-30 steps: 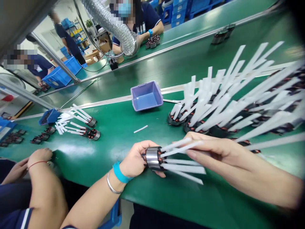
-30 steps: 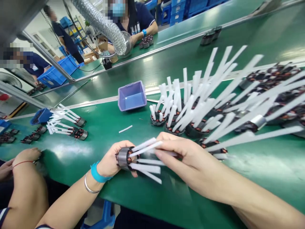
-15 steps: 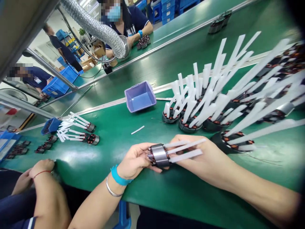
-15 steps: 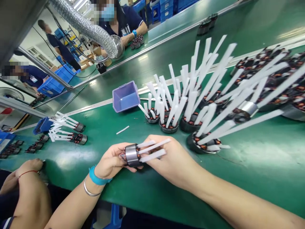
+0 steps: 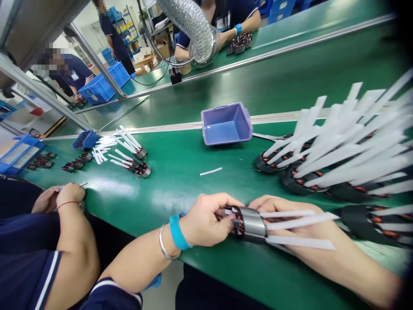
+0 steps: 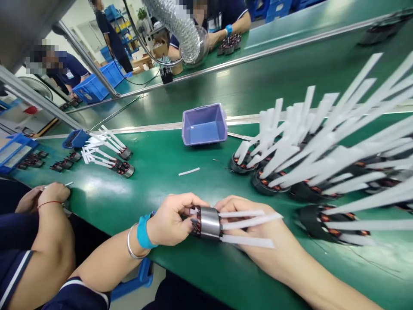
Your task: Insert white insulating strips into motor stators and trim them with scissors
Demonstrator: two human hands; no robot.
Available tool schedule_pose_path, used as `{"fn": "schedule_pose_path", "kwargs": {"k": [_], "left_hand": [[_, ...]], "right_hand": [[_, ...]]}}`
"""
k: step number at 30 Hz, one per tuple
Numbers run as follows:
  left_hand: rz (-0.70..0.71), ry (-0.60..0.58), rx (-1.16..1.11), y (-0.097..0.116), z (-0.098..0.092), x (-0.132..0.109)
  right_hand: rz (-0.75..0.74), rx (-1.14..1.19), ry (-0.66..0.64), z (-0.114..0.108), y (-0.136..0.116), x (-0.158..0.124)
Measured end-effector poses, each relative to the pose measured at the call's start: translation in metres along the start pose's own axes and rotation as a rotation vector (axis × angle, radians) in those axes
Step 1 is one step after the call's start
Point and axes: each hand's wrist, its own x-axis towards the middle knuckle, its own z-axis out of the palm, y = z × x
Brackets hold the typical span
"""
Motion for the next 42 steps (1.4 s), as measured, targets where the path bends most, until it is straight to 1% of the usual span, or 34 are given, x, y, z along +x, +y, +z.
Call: {"fn": "schedule_pose_path", "kwargs": {"k": [2,4,6,11,16,20,22,24,25,26,27,29,31,33,35,37,39,40,42], "left_hand": [[0.036,0.018,0.036,0.000,-0.002,0.000],[0.028,0.014,0.007,0.002,-0.002,-0.001],[-0.021,-0.004,-0.071,0.004,0.000,-0.001],[-0.195,-0.038,-0.282,0.016,0.001,-0.001],[-0.296,-0.046,-0.380,0.019,0.000,0.001],[-0.310,-0.077,-0.411,0.017,-0.003,0.002],[-0.282,-0.030,-0.422,0.015,-0.003,0.004],[-0.228,0.080,-0.426,0.012,-0.003,0.006],[-0.194,0.145,-0.416,0.011,-0.002,0.008],[-0.160,0.206,-0.400,0.009,0.000,0.010],[-0.127,0.259,-0.382,0.007,0.002,0.011],[-0.071,0.323,-0.362,0.003,0.008,0.014],[-0.030,0.322,-0.363,-0.001,0.012,0.017],[-0.018,0.258,-0.325,-0.003,0.012,0.017],[0.008,0.195,-0.178,-0.003,0.008,0.015],[0.083,0.197,0.086,-0.001,-0.001,0.013],[0.146,0.269,0.371,0.000,-0.012,0.013],[0.142,0.311,0.486,-0.001,-0.017,0.014],[0.067,0.372,0.645,-0.005,-0.025,0.017]], "right_hand": [[-0.004,-0.001,-0.055,-0.002,0.000,0.000],[0.019,-0.004,-0.082,-0.003,-0.004,0.000],[0.050,0.024,-0.071,-0.003,-0.010,-0.001],[0.120,0.239,-0.056,0.000,-0.023,-0.004],[0.097,0.255,-0.005,0.002,-0.023,-0.005],[0.046,0.303,-0.015,-0.004,-0.023,-0.003],[0.008,0.336,-0.065,-0.012,-0.025,-0.003],[-0.044,0.378,-0.146,-0.017,-0.026,-0.003],[-0.085,0.352,-0.174,-0.018,-0.025,-0.003],[-0.140,0.285,-0.172,-0.016,-0.023,-0.003],[-0.199,0.184,-0.133,-0.012,-0.020,-0.003],[-0.280,-0.035,0.027,0.000,-0.013,-0.001],[-0.293,-0.152,0.166,0.012,-0.009,0.000],[-0.300,-0.208,0.202,0.015,-0.009,0.001],[-0.361,-0.275,0.189,0.007,-0.013,-0.001],[-0.402,-0.377,0.206,-0.008,-0.017,-0.003],[-0.391,-0.576,0.279,-0.026,-0.015,-0.006],[-0.365,-0.710,0.328,-0.033,-0.013,-0.007],[-0.312,-0.965,0.422,-0.042,-0.005,-0.006]]}}
